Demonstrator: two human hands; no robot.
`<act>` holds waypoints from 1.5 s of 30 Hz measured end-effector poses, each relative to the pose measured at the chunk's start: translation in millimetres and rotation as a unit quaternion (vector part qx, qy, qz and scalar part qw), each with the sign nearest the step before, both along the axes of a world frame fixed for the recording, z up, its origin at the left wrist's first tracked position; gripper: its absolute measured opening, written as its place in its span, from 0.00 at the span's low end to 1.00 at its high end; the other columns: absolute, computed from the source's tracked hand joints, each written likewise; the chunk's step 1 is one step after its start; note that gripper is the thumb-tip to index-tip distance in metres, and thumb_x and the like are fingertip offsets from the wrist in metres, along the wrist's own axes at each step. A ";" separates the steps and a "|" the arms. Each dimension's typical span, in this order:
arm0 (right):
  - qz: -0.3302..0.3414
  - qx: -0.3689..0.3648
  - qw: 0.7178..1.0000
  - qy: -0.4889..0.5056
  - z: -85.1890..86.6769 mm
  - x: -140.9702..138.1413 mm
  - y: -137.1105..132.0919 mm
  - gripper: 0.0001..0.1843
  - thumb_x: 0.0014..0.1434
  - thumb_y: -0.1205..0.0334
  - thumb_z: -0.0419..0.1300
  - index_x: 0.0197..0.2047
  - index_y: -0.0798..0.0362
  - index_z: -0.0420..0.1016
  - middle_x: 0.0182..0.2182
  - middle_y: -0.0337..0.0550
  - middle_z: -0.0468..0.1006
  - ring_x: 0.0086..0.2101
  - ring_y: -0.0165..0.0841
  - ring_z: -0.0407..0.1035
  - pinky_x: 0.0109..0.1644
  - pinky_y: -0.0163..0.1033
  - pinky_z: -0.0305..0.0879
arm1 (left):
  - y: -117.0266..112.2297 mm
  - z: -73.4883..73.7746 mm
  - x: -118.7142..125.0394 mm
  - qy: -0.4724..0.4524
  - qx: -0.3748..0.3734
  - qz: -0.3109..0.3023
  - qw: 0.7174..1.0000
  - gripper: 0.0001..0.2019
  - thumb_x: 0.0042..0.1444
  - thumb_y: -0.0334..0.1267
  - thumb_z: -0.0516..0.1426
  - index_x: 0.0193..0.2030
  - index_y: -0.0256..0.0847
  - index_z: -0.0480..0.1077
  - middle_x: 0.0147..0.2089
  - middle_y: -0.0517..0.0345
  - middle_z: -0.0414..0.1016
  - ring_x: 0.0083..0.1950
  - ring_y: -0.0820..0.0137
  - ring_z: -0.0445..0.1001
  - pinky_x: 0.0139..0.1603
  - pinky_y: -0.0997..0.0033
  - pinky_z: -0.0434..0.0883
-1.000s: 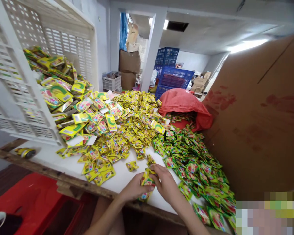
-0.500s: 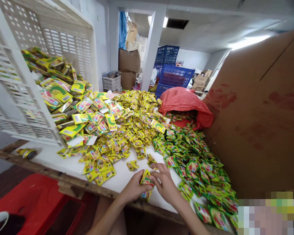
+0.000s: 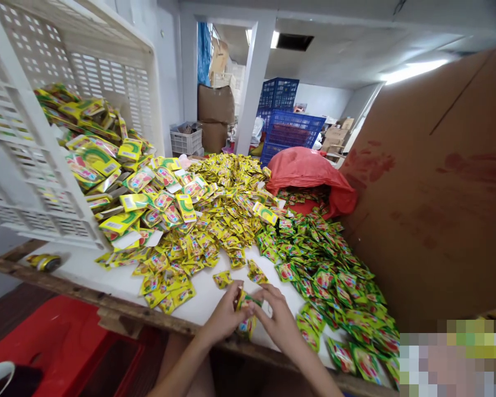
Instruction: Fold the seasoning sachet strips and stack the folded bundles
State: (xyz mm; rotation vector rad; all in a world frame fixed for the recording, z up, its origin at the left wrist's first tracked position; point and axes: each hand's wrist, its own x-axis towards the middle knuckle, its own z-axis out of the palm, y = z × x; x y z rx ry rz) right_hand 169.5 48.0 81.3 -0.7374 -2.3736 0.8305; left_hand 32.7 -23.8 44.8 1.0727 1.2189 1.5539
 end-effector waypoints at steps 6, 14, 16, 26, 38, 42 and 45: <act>-0.074 -0.124 0.980 0.140 -27.6 4.5 -6.9 0.13 0.56 0.54 0.55 0.41 0.54 0.68 0.32 0.42 0.74 0.32 0.33 0.68 0.37 0.36 0.66 | -2.4 -3.1 -0.4 -0.014 0.002 0.001 1.000 0.15 0.49 0.35 0.57 0.42 0.42 0.56 0.33 0.61 0.66 0.35 0.71 0.68 0.35 0.74 0.64; -0.030 -0.114 0.983 0.141 -18.0 -8.6 -3.7 0.13 0.59 0.55 0.52 0.34 0.53 0.74 0.31 0.44 0.75 0.35 0.35 0.69 0.40 0.37 0.65 | -3.4 -0.3 -8.8 0.078 -0.015 0.051 0.996 0.07 0.51 0.40 0.56 0.32 0.38 0.66 0.33 0.56 0.69 0.38 0.67 0.69 0.37 0.73 0.66; -0.052 -0.124 0.977 0.165 -21.2 -10.8 -1.9 0.13 0.58 0.55 0.53 0.41 0.53 0.71 0.30 0.43 0.75 0.32 0.34 0.69 0.38 0.37 0.66 | -6.4 2.5 -7.8 0.075 0.000 0.082 0.994 0.09 0.51 0.39 0.56 0.39 0.40 0.67 0.44 0.52 0.69 0.47 0.64 0.68 0.45 0.69 0.66; -0.019 -0.133 0.980 0.147 -10.0 2.9 -17.1 0.10 0.57 0.56 0.56 0.39 0.50 0.74 0.39 0.44 0.75 0.41 0.36 0.69 0.44 0.38 0.65 | -20.2 26.4 3.7 0.201 0.050 0.127 0.970 0.06 0.54 0.36 0.54 0.32 0.42 0.72 0.37 0.54 0.73 0.42 0.66 0.70 0.47 0.68 0.65; -0.050 -0.158 0.979 0.121 -1.8 -5.5 -11.5 0.13 0.57 0.54 0.54 0.33 0.53 0.73 0.28 0.41 0.76 0.31 0.34 0.69 0.36 0.35 0.64 | -8.8 25.0 -0.5 0.178 0.009 0.130 0.975 0.06 0.53 0.36 0.55 0.31 0.39 0.72 0.31 0.56 0.71 0.35 0.68 0.69 0.37 0.72 0.64; -0.047 -0.157 0.975 0.147 -9.5 -2.8 -16.6 0.12 0.59 0.56 0.53 0.36 0.53 0.73 0.33 0.44 0.76 0.36 0.35 0.70 0.41 0.36 0.65 | -10.9 14.6 0.3 0.100 0.025 0.112 0.988 0.07 0.53 0.39 0.56 0.32 0.38 0.73 0.33 0.54 0.72 0.38 0.67 0.70 0.40 0.71 0.66; -0.054 -0.148 0.974 0.165 -21.4 0.9 -24.0 0.11 0.57 0.57 0.54 0.38 0.54 0.73 0.36 0.45 0.76 0.39 0.36 0.69 0.43 0.37 0.65 | -16.1 11.3 0.3 0.084 0.022 0.096 0.992 0.08 0.53 0.39 0.56 0.33 0.38 0.74 0.34 0.53 0.74 0.38 0.67 0.71 0.41 0.70 0.67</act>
